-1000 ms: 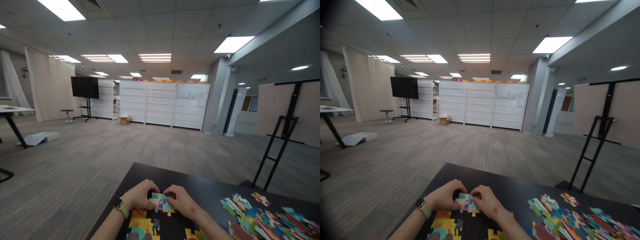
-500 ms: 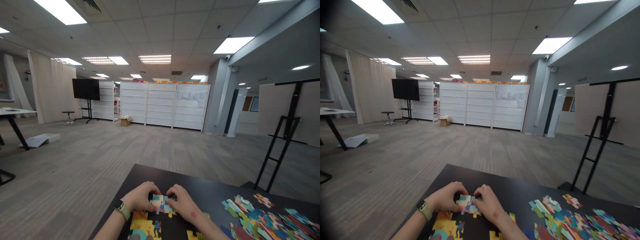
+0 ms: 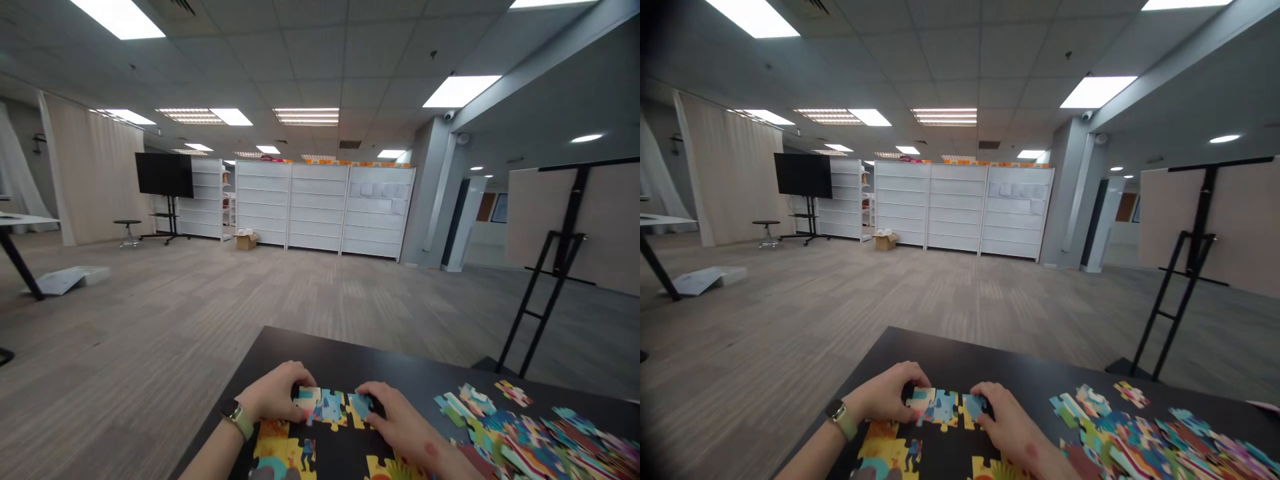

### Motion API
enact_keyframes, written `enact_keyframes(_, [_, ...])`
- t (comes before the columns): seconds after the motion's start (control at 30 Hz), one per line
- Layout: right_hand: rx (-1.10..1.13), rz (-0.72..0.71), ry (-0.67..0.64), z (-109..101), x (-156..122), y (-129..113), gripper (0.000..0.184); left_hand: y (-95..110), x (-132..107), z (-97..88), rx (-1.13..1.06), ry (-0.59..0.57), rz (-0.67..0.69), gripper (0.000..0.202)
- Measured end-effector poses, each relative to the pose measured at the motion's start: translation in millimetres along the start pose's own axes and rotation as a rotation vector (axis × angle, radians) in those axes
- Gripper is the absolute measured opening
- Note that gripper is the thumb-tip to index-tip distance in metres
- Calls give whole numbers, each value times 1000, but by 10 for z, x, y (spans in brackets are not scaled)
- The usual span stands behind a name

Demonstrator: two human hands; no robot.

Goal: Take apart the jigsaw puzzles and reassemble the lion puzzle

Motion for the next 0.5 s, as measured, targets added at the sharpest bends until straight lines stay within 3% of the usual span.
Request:
enact_keyframes(0.27, [100,30,94,-94,-84,132,62,93,5,-2,-7,-1,21,46])
enact_keyframes(0.37, [95,-37,70,-84,-72,-41,57,154,13,-10,-22,8,63,49])
enact_keyframes(0.5, [76,-103,-52,54,12,-367,70,199,27,1,-17,25,108,52])
Point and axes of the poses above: each hand's wrist, its own x-axis towards the middle knuckle, its own z-axis out of the palm, y = z × x, the point moved 8 cm from there along x, towards the middle knuckle, and after that the axes turned 3 degrees about z, right-handed, at the moved point
